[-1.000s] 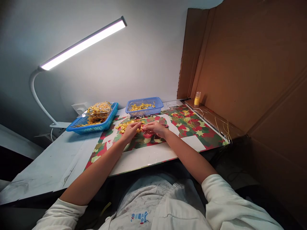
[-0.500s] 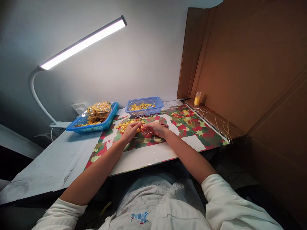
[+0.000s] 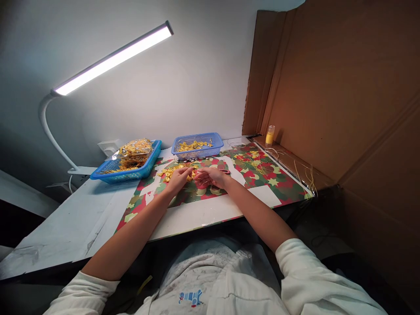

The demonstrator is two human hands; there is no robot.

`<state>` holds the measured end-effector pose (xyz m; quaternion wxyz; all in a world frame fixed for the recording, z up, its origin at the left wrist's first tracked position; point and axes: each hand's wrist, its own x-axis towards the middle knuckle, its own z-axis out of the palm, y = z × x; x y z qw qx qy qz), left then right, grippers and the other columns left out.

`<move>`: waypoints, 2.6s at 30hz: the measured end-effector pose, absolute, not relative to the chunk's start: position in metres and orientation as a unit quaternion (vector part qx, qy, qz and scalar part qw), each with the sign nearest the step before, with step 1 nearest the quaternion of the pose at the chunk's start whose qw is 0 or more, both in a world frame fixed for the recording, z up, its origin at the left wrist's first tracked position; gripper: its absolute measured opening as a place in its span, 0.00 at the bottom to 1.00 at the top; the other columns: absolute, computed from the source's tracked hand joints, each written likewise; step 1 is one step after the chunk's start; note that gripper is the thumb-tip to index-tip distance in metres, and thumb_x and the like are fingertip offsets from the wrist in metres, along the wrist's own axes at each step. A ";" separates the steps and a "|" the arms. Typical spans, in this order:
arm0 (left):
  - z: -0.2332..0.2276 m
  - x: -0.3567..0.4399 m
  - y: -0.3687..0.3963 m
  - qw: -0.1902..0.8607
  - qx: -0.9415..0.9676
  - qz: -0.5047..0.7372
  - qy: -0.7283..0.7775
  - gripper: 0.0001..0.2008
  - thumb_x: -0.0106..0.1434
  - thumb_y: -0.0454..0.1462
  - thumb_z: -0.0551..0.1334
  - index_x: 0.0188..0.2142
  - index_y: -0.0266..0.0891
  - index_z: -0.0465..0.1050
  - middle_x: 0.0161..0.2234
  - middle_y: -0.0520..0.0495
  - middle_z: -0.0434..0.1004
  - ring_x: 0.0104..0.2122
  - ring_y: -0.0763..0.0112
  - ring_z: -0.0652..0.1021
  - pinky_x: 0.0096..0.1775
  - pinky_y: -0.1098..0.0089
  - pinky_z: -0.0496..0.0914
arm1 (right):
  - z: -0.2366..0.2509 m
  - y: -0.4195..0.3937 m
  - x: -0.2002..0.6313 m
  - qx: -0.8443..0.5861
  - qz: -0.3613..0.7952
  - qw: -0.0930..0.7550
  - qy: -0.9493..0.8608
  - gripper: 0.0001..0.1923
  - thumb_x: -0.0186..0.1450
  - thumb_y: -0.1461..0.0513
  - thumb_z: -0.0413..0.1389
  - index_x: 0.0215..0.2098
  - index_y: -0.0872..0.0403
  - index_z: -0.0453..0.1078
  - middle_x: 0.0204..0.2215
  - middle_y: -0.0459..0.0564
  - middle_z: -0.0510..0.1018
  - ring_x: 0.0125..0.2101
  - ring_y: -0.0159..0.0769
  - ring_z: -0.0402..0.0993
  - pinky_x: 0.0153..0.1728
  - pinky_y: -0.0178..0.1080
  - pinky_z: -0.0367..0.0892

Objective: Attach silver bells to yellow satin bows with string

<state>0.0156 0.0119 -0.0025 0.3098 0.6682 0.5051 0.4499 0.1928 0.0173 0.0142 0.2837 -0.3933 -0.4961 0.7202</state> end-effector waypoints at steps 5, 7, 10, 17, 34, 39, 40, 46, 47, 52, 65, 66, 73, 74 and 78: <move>-0.002 0.015 0.012 0.305 0.671 0.444 0.509 0.18 0.59 0.46 0.55 0.17 0.40 0.62 0.15 0.56 0.53 0.20 0.73 0.61 0.25 0.72 0.55 | 0.013 0.016 0.193 -0.386 0.715 0.281 -0.511 0.10 0.60 0.64 0.54 0.28 0.60 0.78 0.24 0.53 0.81 0.24 0.30 0.76 0.29 0.31 0.71; -0.002 0.015 0.012 0.305 0.672 0.443 0.509 0.18 0.59 0.46 0.55 0.17 0.39 0.62 0.15 0.56 0.53 0.20 0.74 0.61 0.25 0.72 0.55 | 0.013 0.015 0.192 -0.380 0.709 0.285 -0.521 0.08 0.56 0.68 0.56 0.29 0.60 0.78 0.24 0.51 0.81 0.24 0.29 0.76 0.29 0.30 0.71; -0.002 0.015 0.012 0.304 0.672 0.443 0.510 0.18 0.59 0.46 0.54 0.18 0.39 0.62 0.15 0.56 0.54 0.20 0.74 0.61 0.25 0.72 0.56 | 0.013 0.014 0.192 -0.370 0.701 0.296 -0.533 0.12 0.51 0.74 0.56 0.30 0.58 0.79 0.26 0.48 0.81 0.25 0.27 0.75 0.29 0.29 0.70; -0.002 0.015 0.013 0.304 0.672 0.444 0.509 0.18 0.58 0.47 0.55 0.17 0.39 0.61 0.16 0.55 0.55 0.20 0.74 0.61 0.25 0.72 0.56 | 0.008 0.017 0.193 -0.348 0.699 0.301 -0.548 0.11 0.52 0.72 0.63 0.33 0.56 0.80 0.32 0.49 0.82 0.30 0.28 0.76 0.31 0.30 0.71; -0.004 0.015 0.013 0.300 0.664 0.442 0.523 0.18 0.59 0.46 0.54 0.18 0.40 0.62 0.14 0.57 0.52 0.18 0.74 0.59 0.23 0.72 0.53 | 0.010 0.017 0.193 -0.341 0.686 0.318 -0.558 0.08 0.49 0.64 0.66 0.28 0.57 0.80 0.27 0.49 0.81 0.28 0.29 0.74 0.35 0.33 0.68; -0.006 0.015 0.014 0.294 0.660 0.446 0.529 0.18 0.59 0.47 0.54 0.18 0.40 0.60 0.13 0.57 0.52 0.18 0.74 0.59 0.23 0.72 0.52 | 0.012 0.016 0.192 -0.344 0.687 0.313 -0.558 0.07 0.47 0.63 0.66 0.26 0.58 0.80 0.24 0.49 0.80 0.27 0.30 0.75 0.36 0.33 0.68; -0.006 0.015 0.014 0.292 0.659 0.446 0.530 0.18 0.59 0.47 0.54 0.18 0.40 0.60 0.13 0.57 0.52 0.18 0.75 0.59 0.22 0.72 0.52 | 0.012 0.015 0.192 -0.345 0.688 0.310 -0.557 0.07 0.46 0.63 0.66 0.26 0.58 0.79 0.24 0.49 0.80 0.27 0.30 0.75 0.36 0.33 0.69; -0.004 0.015 0.013 0.285 0.660 0.443 0.535 0.19 0.60 0.46 0.54 0.17 0.40 0.60 0.13 0.57 0.51 0.17 0.75 0.58 0.22 0.72 0.52 | 0.012 0.015 0.193 -0.354 0.692 0.289 -0.559 0.07 0.45 0.63 0.66 0.24 0.58 0.78 0.22 0.49 0.80 0.27 0.31 0.76 0.33 0.32 0.69; -0.004 0.015 0.013 0.284 0.660 0.443 0.536 0.19 0.60 0.46 0.54 0.17 0.40 0.60 0.13 0.57 0.51 0.18 0.75 0.58 0.22 0.72 0.52 | 0.012 0.015 0.193 -0.356 0.692 0.286 -0.560 0.07 0.46 0.63 0.67 0.24 0.58 0.78 0.22 0.49 0.80 0.26 0.31 0.76 0.32 0.32 0.69; -0.004 0.015 0.013 0.274 0.657 0.444 0.544 0.19 0.59 0.46 0.55 0.17 0.40 0.61 0.14 0.56 0.53 0.18 0.74 0.59 0.23 0.72 0.52 | 0.010 0.016 0.193 -0.362 0.691 0.281 -0.559 0.05 0.47 0.64 0.67 0.23 0.58 0.78 0.22 0.49 0.80 0.27 0.31 0.77 0.33 0.33 0.71; -0.004 0.013 0.016 0.232 0.623 0.467 0.583 0.18 0.58 0.43 0.55 0.15 0.41 0.55 0.14 0.55 0.53 0.18 0.74 0.57 0.24 0.70 0.50 | 0.010 0.017 0.195 -0.349 0.692 0.281 -0.567 0.07 0.46 0.64 0.68 0.24 0.58 0.79 0.22 0.49 0.81 0.25 0.30 0.76 0.30 0.31 0.70; -0.004 0.013 0.016 0.232 0.622 0.467 0.584 0.18 0.58 0.43 0.55 0.15 0.41 0.56 0.14 0.55 0.53 0.18 0.74 0.57 0.24 0.70 0.50 | 0.010 0.017 0.195 -0.348 0.692 0.280 -0.567 0.08 0.46 0.64 0.68 0.24 0.58 0.79 0.22 0.49 0.81 0.25 0.30 0.76 0.30 0.31 0.70; -0.004 0.012 0.015 0.258 0.634 0.463 0.563 0.17 0.57 0.43 0.55 0.15 0.40 0.58 0.14 0.56 0.53 0.18 0.75 0.57 0.23 0.71 0.51 | 0.012 0.015 0.197 -0.344 0.692 0.277 -0.572 0.07 0.47 0.65 0.68 0.25 0.58 0.79 0.23 0.50 0.80 0.27 0.31 0.76 0.32 0.32 0.70; -0.003 0.013 0.014 0.265 0.640 0.462 0.553 0.17 0.57 0.43 0.55 0.15 0.40 0.57 0.14 0.56 0.52 0.18 0.75 0.56 0.23 0.71 0.51 | 0.012 0.015 0.198 -0.343 0.690 0.280 -0.572 0.07 0.46 0.66 0.68 0.26 0.58 0.79 0.23 0.49 0.80 0.27 0.30 0.76 0.33 0.32 0.70; 0.001 0.016 0.007 0.310 0.675 0.453 0.493 0.16 0.52 0.42 0.56 0.14 0.40 0.54 0.15 0.56 0.52 0.19 0.75 0.57 0.24 0.72 0.53 | 0.015 0.016 0.202 -0.324 0.674 0.300 -0.592 0.13 0.43 0.68 0.68 0.29 0.56 0.80 0.27 0.47 0.81 0.30 0.30 0.76 0.34 0.31 0.70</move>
